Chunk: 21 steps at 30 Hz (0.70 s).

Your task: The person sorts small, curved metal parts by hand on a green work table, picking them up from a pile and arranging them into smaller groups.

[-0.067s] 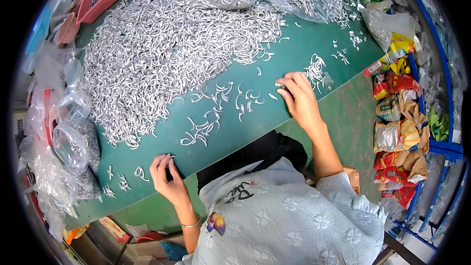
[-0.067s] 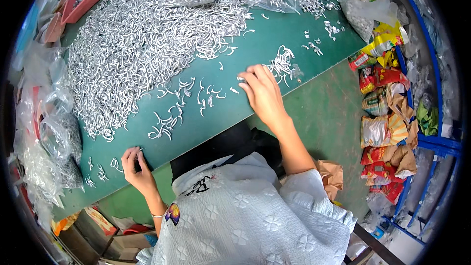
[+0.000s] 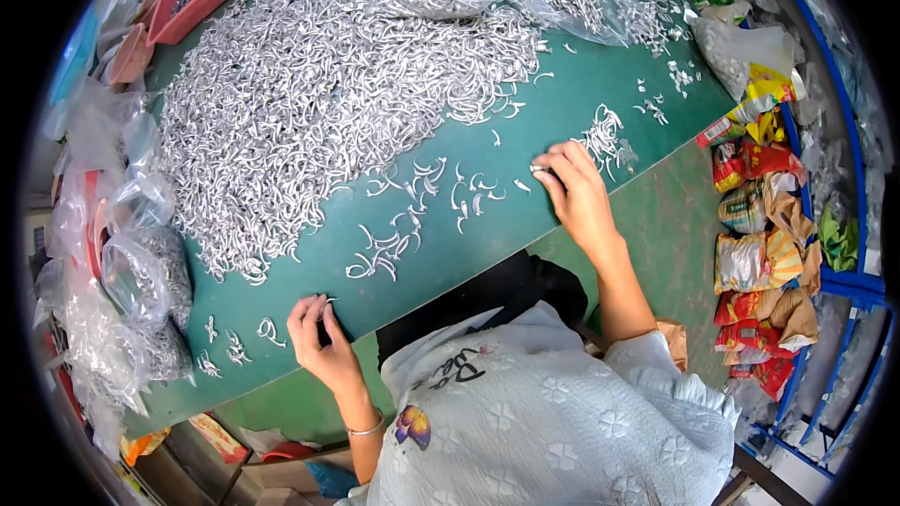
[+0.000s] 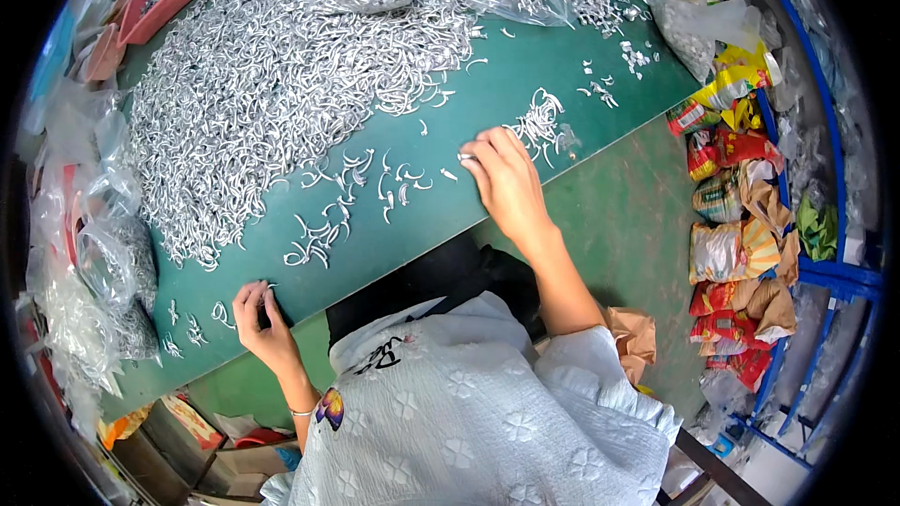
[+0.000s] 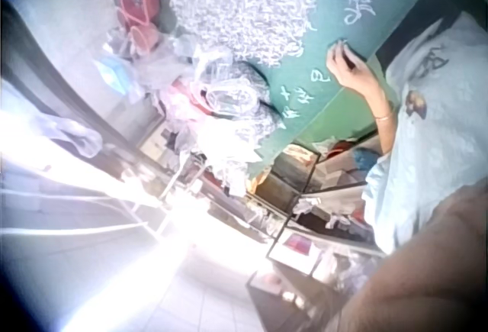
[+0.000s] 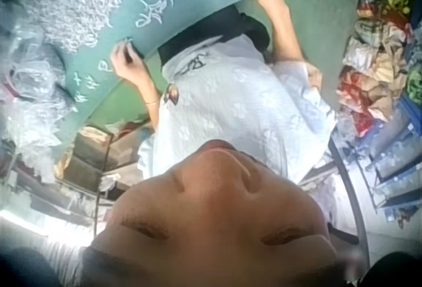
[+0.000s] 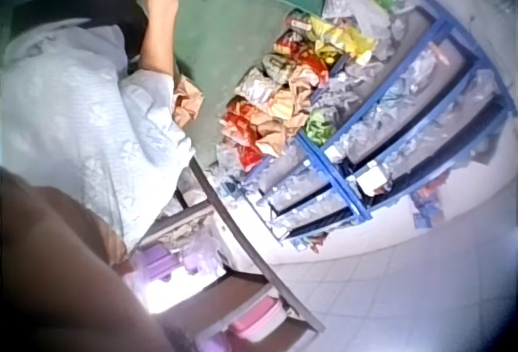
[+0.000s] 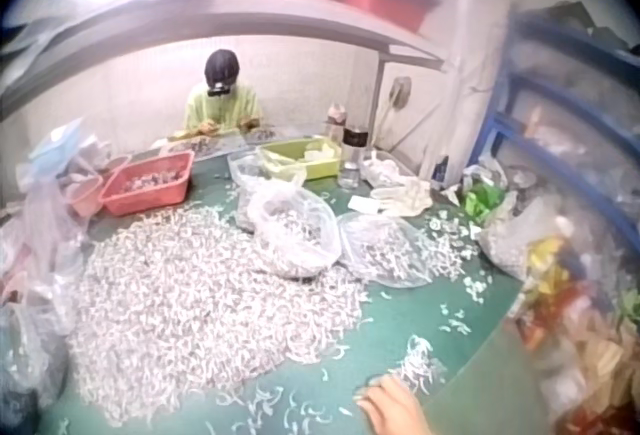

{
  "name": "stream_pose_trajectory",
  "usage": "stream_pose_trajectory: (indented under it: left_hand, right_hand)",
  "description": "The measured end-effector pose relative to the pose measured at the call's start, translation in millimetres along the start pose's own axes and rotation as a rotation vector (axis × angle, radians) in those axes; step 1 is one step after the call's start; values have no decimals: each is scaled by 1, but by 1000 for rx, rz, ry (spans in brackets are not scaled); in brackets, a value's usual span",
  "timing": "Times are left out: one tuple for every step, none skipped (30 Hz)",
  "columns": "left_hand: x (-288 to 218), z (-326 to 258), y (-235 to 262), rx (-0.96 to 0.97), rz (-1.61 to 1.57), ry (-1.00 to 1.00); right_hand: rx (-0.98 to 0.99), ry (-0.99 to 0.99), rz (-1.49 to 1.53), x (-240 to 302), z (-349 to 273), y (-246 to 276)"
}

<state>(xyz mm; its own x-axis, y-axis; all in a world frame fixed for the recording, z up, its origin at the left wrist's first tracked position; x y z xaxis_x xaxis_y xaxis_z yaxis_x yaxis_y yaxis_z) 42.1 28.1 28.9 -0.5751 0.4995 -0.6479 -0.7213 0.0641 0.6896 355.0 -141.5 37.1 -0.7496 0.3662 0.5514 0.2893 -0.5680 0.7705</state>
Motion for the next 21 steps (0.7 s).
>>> stream_pose_trajectory:
  left_hand:
    - [0, -1, 0, -1, -5, 9]
    - [0, -1, 0, -3, -10, 17]
    - [1, -1, 0, -1, -17, 19]
    - [2, -1, -1, 3, -25, 20]
    - [3, -1, -1, 7, -33, 21]
    - [4, -1, -2, 10, -37, 19]
    - [5, 0, -3, 13, -41, 16]
    - [5, 1, -3, 16, -45, 14]
    - [4, 1, -3, 15, -44, 15]
    - [2, 2, -4, 15, -45, 14]
    - [1, 2, -4, 14, -46, 12]
    - [1, 3, -4, 16, -40, 10]
    - [2, 2, -3, 17, -37, 14]
    - [2, 1, -4, 18, -34, 17]
    - [2, 1, -4, 20, -40, 23]
    - [1, 2, -4, 23, -43, 27]
    - [1, 3, -3, 25, -46, 31]
    - [2, 2, -3, 29, -36, 30]
    - [3, 1, -3, 33, -27, 28]
    - [3, 0, -2, 36, -18, 27]
    - [0, 1, -2, 26, -4, 21]
  right_hand:
    - [-16, -21, 22, -1, -2, -1]
    - [8, -22, 25, -1, -3, 1]
    - [32, -24, 29, 1, -4, 5]
    - [55, -28, 31, 3, -4, 7]
    - [-7, -5, 16, 2, -1, 8]
    - [6, -28, 18, 3, 3, 10]
    - [18, -51, 22, 6, 7, 14]
    - [31, -73, 25, 9, 10, 17]
    - [54, -96, 90, 10, 10, 18]
    - [63, -75, 61, 11, 8, 17]
    - [72, -54, 31, 13, 5, 16]
    - [81, -33, 1, 13, 3, 14]
    - [88, -36, 29, 9, 1, 11]
    - [118, -54, 59, 5, 0, 11]
    - [148, -73, 89, 4, 0, 10]
    - [176, -93, 123, 3, 0, 9]
    - [188, -124, 148, 4, 1, 10]
    - [201, -154, 172, 7, 4, 11]
    - [211, -185, 196, 9, 6, 13]
    - [161, -116, 175, 13, 12, 12]
    - [111, -48, 155, 17, 23, 9]
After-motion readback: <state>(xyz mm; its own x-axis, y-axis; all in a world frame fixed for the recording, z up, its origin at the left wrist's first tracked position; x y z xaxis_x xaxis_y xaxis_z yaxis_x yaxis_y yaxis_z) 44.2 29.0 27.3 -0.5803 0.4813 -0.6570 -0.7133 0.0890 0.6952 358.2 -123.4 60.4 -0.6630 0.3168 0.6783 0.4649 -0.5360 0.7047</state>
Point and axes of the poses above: each hand's wrist, its own z-axis towards the middle knuckle, its own y-axis out of the back of the hand, x = y × z, the point moved 2 cm from there along z, towards the middle knuckle, and after that the axes turned 1 degree about -y, right-handed, at the moved point
